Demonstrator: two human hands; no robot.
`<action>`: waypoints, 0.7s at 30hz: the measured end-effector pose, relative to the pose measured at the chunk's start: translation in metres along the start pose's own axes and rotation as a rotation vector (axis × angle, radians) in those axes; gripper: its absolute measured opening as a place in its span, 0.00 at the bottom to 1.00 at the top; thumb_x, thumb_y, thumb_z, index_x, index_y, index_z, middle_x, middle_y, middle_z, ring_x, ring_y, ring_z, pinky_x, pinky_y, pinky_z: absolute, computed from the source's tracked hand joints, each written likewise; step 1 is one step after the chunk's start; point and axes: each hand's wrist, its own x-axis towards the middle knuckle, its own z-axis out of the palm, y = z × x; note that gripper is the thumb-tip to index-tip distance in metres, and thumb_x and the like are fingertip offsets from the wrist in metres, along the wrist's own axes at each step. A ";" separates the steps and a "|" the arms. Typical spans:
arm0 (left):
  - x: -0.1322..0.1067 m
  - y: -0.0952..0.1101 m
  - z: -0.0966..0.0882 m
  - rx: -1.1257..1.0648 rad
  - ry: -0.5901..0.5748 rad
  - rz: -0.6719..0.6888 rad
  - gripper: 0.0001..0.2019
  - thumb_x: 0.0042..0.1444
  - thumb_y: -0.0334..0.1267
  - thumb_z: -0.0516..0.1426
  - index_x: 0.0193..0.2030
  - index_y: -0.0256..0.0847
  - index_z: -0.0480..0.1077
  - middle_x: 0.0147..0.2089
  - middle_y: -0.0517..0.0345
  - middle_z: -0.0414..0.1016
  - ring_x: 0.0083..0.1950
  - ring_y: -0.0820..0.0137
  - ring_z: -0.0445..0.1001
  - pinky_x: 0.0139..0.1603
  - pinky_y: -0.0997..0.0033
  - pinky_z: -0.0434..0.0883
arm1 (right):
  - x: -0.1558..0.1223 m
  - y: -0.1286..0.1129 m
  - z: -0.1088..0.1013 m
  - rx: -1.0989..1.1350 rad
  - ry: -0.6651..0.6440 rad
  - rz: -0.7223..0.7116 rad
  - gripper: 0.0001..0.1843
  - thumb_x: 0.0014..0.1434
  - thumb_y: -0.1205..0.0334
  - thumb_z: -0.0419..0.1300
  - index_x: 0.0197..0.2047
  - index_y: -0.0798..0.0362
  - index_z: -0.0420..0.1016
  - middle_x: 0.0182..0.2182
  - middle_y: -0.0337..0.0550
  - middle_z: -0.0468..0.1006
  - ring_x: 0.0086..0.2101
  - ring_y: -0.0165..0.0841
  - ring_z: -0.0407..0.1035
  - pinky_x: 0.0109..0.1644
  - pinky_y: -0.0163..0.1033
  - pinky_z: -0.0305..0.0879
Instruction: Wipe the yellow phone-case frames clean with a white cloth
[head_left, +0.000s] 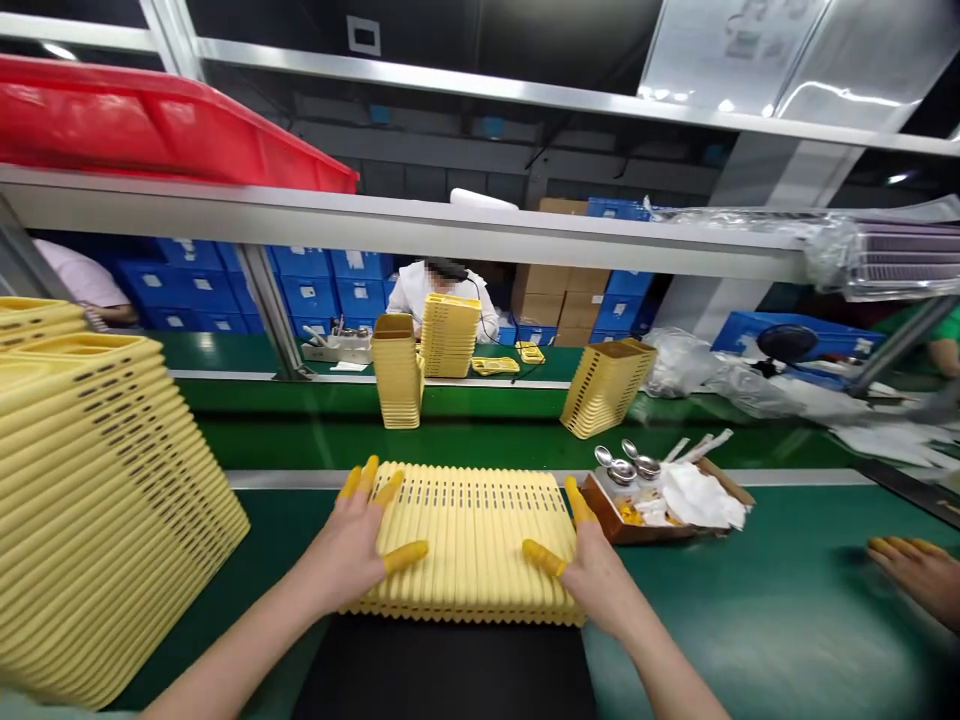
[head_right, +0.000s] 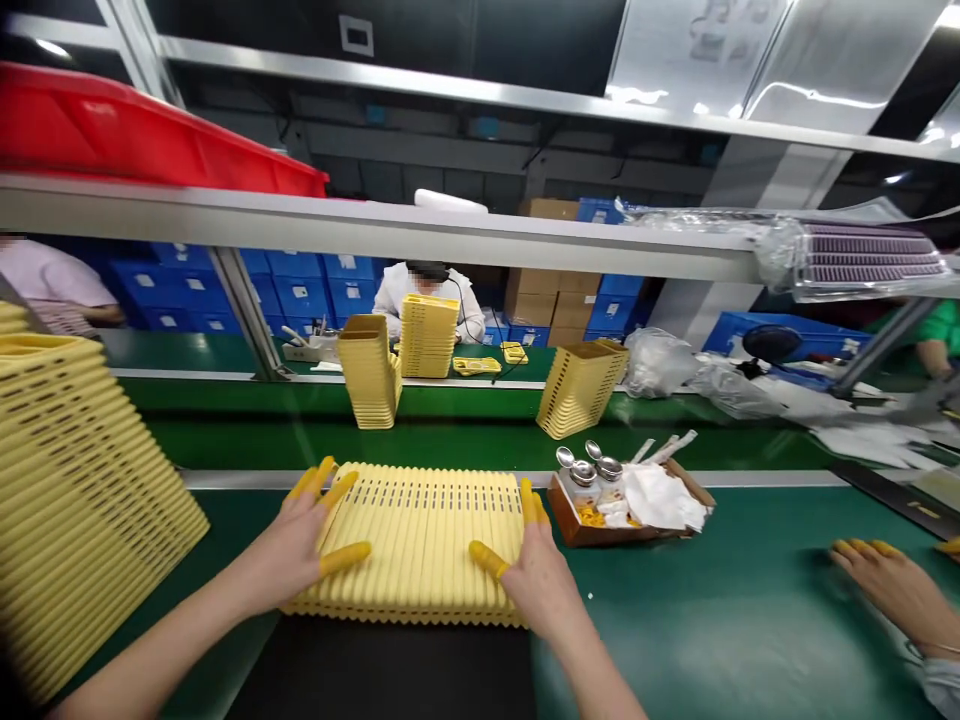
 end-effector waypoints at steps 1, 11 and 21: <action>0.008 0.013 -0.005 0.077 -0.031 0.002 0.45 0.46 0.67 0.53 0.66 0.42 0.50 0.71 0.40 0.38 0.69 0.40 0.34 0.62 0.38 0.49 | 0.001 -0.011 0.003 -0.094 -0.012 0.000 0.40 0.50 0.39 0.55 0.60 0.54 0.56 0.55 0.57 0.61 0.55 0.50 0.59 0.51 0.52 0.62; 0.000 0.072 0.014 0.339 -0.147 0.403 0.20 0.59 0.51 0.50 0.47 0.38 0.72 0.49 0.46 0.73 0.52 0.52 0.68 0.64 0.43 0.47 | -0.003 -0.004 0.006 0.248 -0.016 -0.054 0.42 0.48 0.38 0.57 0.60 0.53 0.55 0.52 0.54 0.67 0.52 0.45 0.63 0.53 0.48 0.62; 0.009 0.070 0.012 0.403 -0.206 0.685 0.18 0.57 0.48 0.52 0.26 0.40 0.76 0.27 0.51 0.75 0.36 0.59 0.70 0.62 0.57 0.54 | -0.024 0.033 0.020 0.697 -0.036 -0.075 0.51 0.50 0.40 0.58 0.67 0.47 0.34 0.60 0.51 0.60 0.59 0.41 0.56 0.62 0.49 0.51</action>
